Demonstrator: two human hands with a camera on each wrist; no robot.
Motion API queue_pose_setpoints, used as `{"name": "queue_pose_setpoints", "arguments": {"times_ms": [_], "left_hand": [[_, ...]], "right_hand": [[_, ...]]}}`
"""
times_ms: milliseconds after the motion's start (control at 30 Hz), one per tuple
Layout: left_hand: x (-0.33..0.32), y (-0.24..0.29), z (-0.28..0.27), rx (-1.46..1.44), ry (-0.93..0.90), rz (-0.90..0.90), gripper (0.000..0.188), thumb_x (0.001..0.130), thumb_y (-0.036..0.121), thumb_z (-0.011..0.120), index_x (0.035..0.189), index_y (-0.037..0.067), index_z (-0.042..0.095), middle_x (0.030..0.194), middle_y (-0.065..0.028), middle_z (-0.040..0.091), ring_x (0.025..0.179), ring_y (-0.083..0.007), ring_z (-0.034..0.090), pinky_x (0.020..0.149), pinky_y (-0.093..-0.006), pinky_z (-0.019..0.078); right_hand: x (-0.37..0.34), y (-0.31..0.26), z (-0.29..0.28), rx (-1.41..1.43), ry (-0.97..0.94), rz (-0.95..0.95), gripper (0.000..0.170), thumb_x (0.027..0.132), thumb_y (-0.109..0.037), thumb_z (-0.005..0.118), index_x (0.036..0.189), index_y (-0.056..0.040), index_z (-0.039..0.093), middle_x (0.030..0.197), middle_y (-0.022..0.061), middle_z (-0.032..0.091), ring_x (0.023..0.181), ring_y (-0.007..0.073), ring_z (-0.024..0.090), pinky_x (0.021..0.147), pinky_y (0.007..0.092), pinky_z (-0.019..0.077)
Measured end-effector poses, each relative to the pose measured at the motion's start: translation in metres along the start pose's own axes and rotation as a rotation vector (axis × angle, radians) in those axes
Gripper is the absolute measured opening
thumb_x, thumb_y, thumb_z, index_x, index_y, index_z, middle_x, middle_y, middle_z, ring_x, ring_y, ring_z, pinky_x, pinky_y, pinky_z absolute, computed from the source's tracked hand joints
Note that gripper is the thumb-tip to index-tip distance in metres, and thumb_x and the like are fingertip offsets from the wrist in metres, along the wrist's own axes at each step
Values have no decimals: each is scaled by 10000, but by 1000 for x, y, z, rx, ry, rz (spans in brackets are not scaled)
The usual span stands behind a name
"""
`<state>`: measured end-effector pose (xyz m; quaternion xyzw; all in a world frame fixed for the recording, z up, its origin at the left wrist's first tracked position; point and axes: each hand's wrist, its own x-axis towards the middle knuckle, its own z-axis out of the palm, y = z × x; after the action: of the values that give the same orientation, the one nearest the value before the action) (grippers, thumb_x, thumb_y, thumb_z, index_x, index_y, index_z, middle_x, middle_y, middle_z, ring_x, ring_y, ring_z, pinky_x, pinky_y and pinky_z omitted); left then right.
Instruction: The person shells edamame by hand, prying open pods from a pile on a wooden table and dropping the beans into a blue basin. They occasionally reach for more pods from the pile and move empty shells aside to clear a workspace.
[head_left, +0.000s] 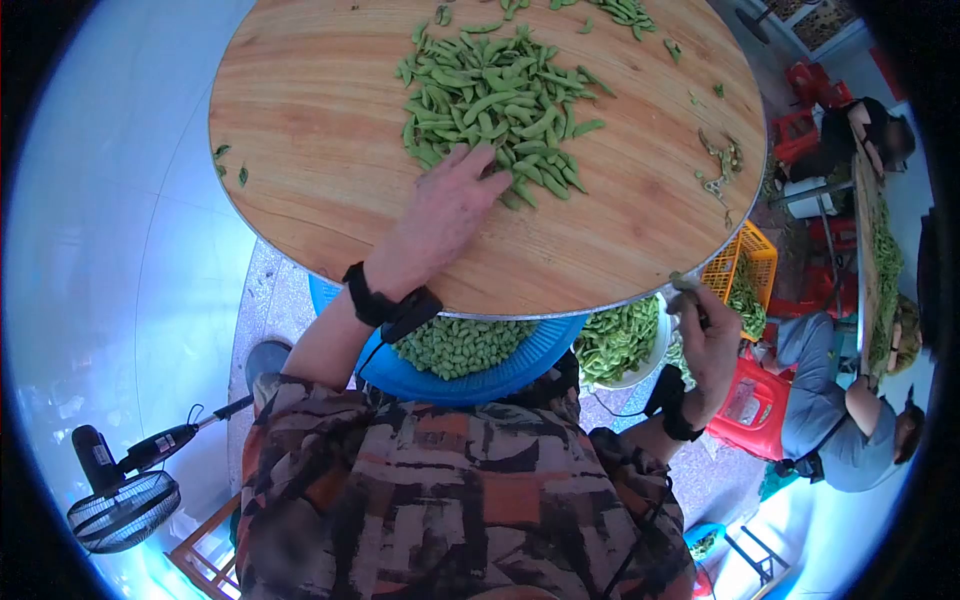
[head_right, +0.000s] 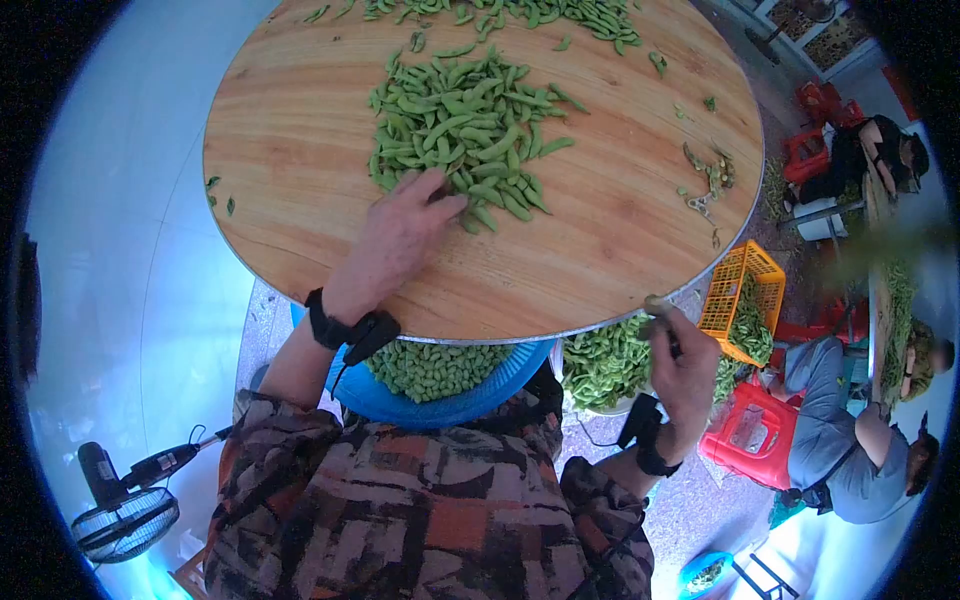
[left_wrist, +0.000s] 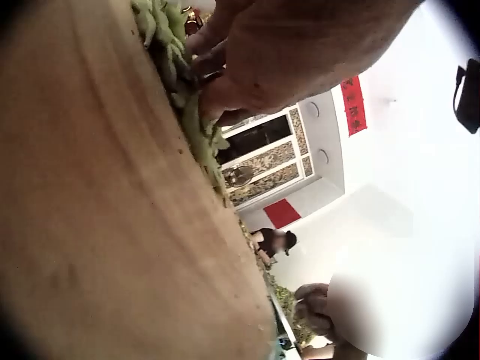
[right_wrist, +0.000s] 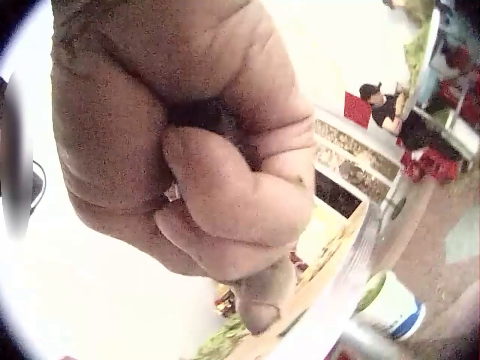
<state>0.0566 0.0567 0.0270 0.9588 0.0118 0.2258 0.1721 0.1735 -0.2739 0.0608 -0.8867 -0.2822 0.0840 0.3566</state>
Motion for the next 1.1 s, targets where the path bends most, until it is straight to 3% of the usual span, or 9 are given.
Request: {"name": "queue_pose_setpoints", "arguments": {"times_ms": [267, 367, 433, 533, 767, 833, 933, 1067, 1100], "left_hand": [[-10, 7, 0, 35, -141, -101, 269, 756, 6, 601, 1021, 44, 631, 924, -100, 600, 762, -307, 622, 620, -406, 527], [-19, 17, -2, -328, 32, -105, 214, 797, 10, 622, 1007, 37, 655, 795, -60, 643, 650, -216, 630, 573, -322, 506], [-25, 28, -3, -807, -144, -522, 155, 847, 25, 639, 999, 25, 668, 693, -12, 627, 581, -87, 575, 526, -235, 449], [-31, 38, -2, -978, -206, -678, 169, 853, 50, 611, 1005, 3, 668, 661, -14, 601, 555, -36, 501, 497, -242, 421], [-41, 37, 1, -898, -149, -567, 126, 879, 65, 615, 980, 8, 665, 597, 28, 554, 515, -35, 475, 462, -220, 372], [-42, 33, -4, -1391, -318, -754, 93, 889, 85, 636, 955, 25, 663, 654, 30, 576, 530, -44, 484, 464, -211, 358], [-50, 33, 1, -1855, -349, -863, 100, 893, 104, 658, 963, 34, 643, 787, 14, 599, 649, -48, 534, 530, -195, 388], [-48, 38, 3, -1912, -359, -765, 129, 911, 127, 646, 987, 27, 618, 824, 9, 591, 681, -51, 533, 544, -197, 397], [-42, 46, -3, -1781, -317, -759, 129, 914, 149, 647, 958, 34, 608, 782, 10, 587, 640, -63, 528, 529, -208, 391]], "right_hand": [[21, -53, 71, 432, -148, -38, 231, 872, -5, 552, 1077, 15, 655, 779, 93, 699, 741, 111, 656, 677, 248, 506], [27, -67, 100, 611, -125, -27, 242, 875, -10, 556, 1097, 22, 645, 837, 99, 695, 779, 115, 642, 709, 247, 500], [30, -74, 113, 727, -183, 19, 249, 879, -14, 552, 1109, 31, 634, 905, 98, 675, 832, 112, 619, 752, 244, 487], [32, -78, 120, 735, -196, -74, 256, 877, -11, 551, 1117, 40, 626, 887, 79, 635, 797, 99, 572, 722, 237, 467], [33, -75, 116, 671, -259, -149, 242, 886, -7, 548, 1109, 45, 627, 783, 22, 533, 668, 77, 470, 586, 231, 396], [34, -72, 112, 986, -433, 19, 213, 901, -13, 551, 1087, 45, 635, 793, -11, 520, 627, 48, 446, 541, 207, 361], [36, -67, 105, 1282, -635, 185, 192, 913, -20, 556, 1072, 48, 637, 796, -41, 498, 601, 16, 412, 509, 182, 318], [34, -73, 103, 1148, -583, 188, 185, 888, -5, 570, 1057, 35, 635, 778, -4, 527, 610, 67, 459, 532, 219, 370], [33, -73, 108, 867, -395, -66, 189, 871, 7, 567, 1048, 27, 632, 779, 34, 544, 625, 122, 496, 559, 253, 403]]}}
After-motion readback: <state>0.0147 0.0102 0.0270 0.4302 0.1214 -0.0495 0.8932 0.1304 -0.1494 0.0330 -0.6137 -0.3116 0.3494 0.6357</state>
